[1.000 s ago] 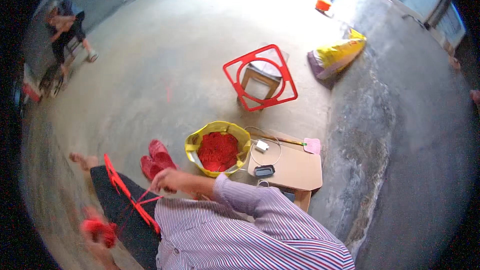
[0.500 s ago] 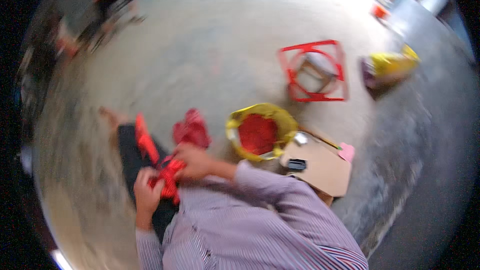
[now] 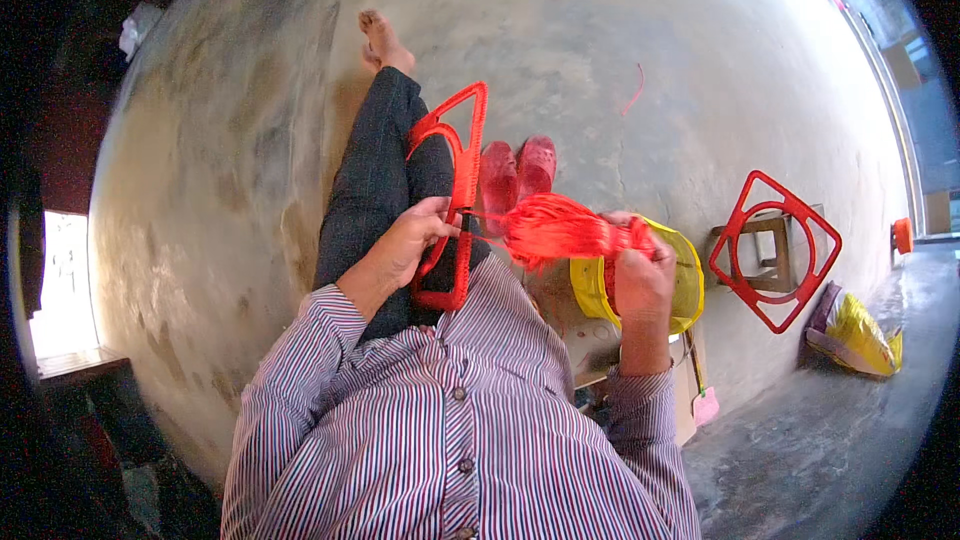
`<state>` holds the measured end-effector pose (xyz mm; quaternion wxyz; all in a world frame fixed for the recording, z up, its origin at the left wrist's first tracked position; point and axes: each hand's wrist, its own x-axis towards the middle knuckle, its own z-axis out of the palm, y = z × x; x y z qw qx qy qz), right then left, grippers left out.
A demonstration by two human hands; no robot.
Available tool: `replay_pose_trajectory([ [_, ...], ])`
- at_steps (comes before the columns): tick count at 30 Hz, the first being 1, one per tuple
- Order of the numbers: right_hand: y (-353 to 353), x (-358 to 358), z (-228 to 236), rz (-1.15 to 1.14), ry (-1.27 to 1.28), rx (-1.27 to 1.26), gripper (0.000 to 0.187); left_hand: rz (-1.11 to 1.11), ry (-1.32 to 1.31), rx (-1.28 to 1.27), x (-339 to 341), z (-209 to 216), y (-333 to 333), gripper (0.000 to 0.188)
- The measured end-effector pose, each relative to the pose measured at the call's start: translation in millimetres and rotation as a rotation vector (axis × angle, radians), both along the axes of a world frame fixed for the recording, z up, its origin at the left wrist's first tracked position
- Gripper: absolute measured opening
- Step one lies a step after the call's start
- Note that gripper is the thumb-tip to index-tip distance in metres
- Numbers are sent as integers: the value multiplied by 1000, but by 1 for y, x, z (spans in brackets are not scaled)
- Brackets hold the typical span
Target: The recorder is winding red plastic cord/twine around a red plastic frame, likely constructing a stool or chair seat.
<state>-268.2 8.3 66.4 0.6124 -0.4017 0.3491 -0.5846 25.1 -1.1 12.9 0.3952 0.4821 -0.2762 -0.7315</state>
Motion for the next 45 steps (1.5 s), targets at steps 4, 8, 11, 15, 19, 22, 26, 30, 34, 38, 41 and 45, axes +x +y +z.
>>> replay_pose_trajectory([
  [4, 2, -59, 8, -135, -286, -14, 35, 17, 92, 8, -5, -3, 5, 40],
  [8, -5, -140, 15, -313, 148, -386, 30, 29, 80, 16, -7, -1, 7, 32],
  [11, -1, -136, 34, -158, -566, -261, 31, 2, 74, -1, -9, 2, 9, 30],
  [15, 3, -42, 2, -178, -200, 221, 40, -7, 38, -4, -10, -1, 9, 31],
  [19, 0, 63, -28, 326, -46, 339, 56, -27, 14, -13, -11, 2, 10, 33],
  [22, -4, 80, -58, 462, 75, 336, 44, -18, 29, -3, -15, 12, 10, 33],
  [26, -3, 52, -18, 322, -91, 342, 26, 11, 20, 13, -14, 6, 12, 32],
  [30, 9, 38, 50, 381, -512, 201, 27, -1, -15, 26, -17, 2, 9, 28],
  [34, 50, 65, 84, 363, -125, 490, 33, 48, 18, 110, -18, -6, 4, 24],
  [38, 51, 57, 103, 401, -239, 473, 31, 32, 25, 124, -12, -6, 3, 32],
  [41, 43, 58, 107, 378, -431, 442, 32, 259, -1282, -772, -30, -27, 13, 47],
  [45, 42, 51, 108, 610, -701, 145, 43, 25, -737, -926, -47, 70, 12, 39],
])
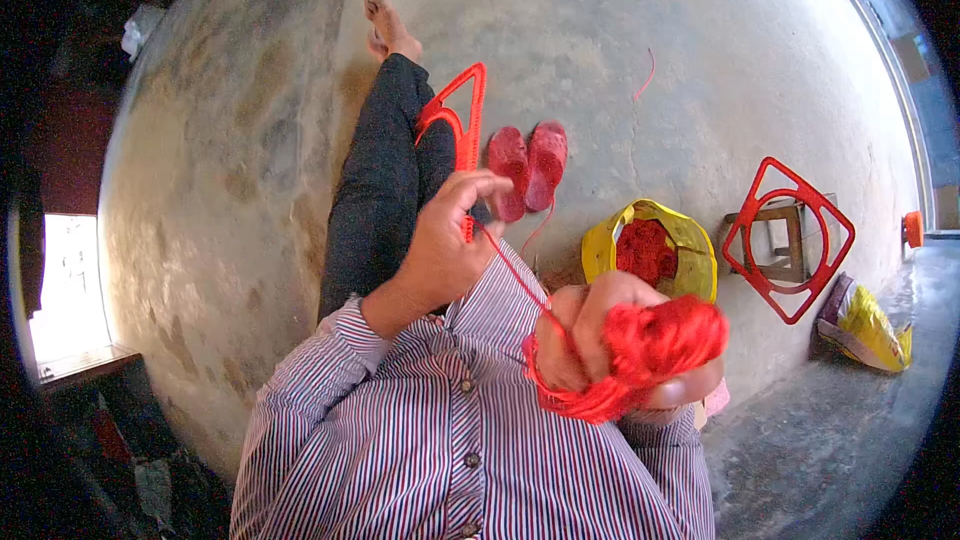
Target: The recorder is winding red plastic cord/twine around a red plastic frame, likely constructing a stool or chair seat.
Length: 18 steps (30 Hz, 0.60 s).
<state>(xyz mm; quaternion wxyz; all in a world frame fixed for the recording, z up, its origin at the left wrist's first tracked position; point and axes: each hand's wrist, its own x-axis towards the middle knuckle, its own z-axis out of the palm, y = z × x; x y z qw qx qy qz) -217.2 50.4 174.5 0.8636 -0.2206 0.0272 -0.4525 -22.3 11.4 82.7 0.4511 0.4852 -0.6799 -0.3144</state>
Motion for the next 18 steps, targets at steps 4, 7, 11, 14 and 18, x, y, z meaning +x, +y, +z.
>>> replay_pose_trajectory([
  [4, -36, -4, -34, -122, 1136, -658, 38, 377, -30, 195, 37, -4, -20, 6],
  [7, -55, 21, -90, 104, 1576, -1123, 34, 271, -482, 246, 83, -54, -8, 19],
  [11, -50, 54, -143, 34, 1663, -1098, 33, 179, -135, 793, 59, -51, 18, 33],
  [14, -53, 72, -148, -197, 1346, -998, 34, 251, -200, 677, 49, -53, 25, 28],
  [18, -56, 50, -132, -238, 1221, -727, 52, 404, -307, 125, 65, -16, 16, 13],
])
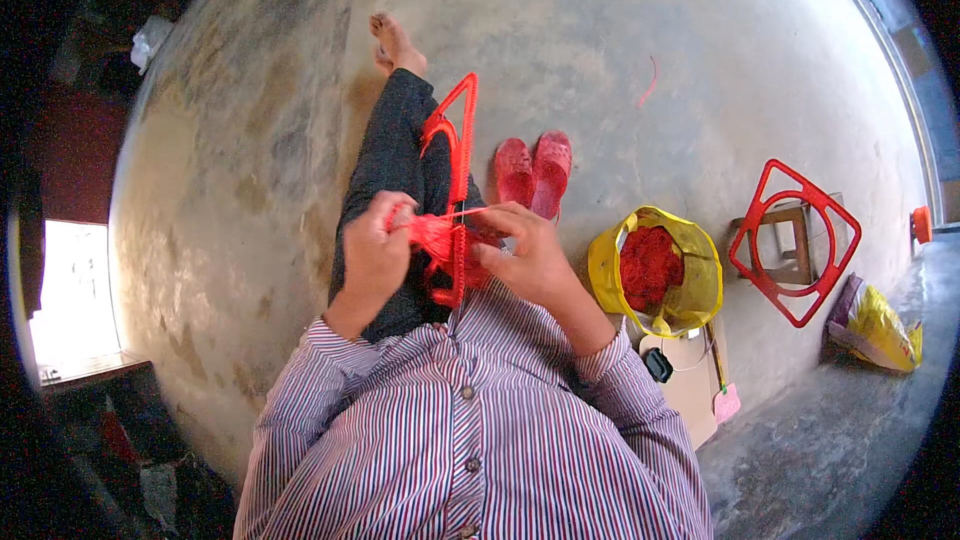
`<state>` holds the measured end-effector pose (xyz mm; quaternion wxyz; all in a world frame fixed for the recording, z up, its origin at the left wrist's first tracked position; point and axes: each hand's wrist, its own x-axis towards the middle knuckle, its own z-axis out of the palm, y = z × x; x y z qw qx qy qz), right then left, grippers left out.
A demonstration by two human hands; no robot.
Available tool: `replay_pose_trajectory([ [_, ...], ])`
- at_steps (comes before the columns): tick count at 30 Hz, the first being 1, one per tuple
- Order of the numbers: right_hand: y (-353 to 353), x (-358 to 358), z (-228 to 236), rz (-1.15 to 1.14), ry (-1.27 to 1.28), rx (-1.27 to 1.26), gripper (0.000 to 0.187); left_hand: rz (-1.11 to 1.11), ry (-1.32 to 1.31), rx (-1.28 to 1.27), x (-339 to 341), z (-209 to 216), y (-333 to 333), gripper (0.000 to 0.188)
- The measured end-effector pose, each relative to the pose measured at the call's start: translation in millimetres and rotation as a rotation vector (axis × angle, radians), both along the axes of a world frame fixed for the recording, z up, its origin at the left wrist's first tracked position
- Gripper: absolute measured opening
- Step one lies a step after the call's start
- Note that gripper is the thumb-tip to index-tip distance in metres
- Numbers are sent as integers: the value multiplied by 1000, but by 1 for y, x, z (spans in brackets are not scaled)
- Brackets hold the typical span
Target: The recorder is winding red plastic cord/twine around a red plastic frame, likely constructing a stool or chair seat.
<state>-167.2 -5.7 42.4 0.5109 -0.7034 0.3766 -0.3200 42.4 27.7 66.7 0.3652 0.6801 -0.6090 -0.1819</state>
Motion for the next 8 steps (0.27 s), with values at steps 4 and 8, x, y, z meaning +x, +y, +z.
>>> replay_pose_trajectory([
  [4, 22, 6, 30, -89, -21, -155, 53, -86, 185, -99, -11, 48, 0, 11],
  [8, 26, 7, 22, -68, -127, -278, 82, -225, 1026, 430, -22, 57, -3, 24],
])
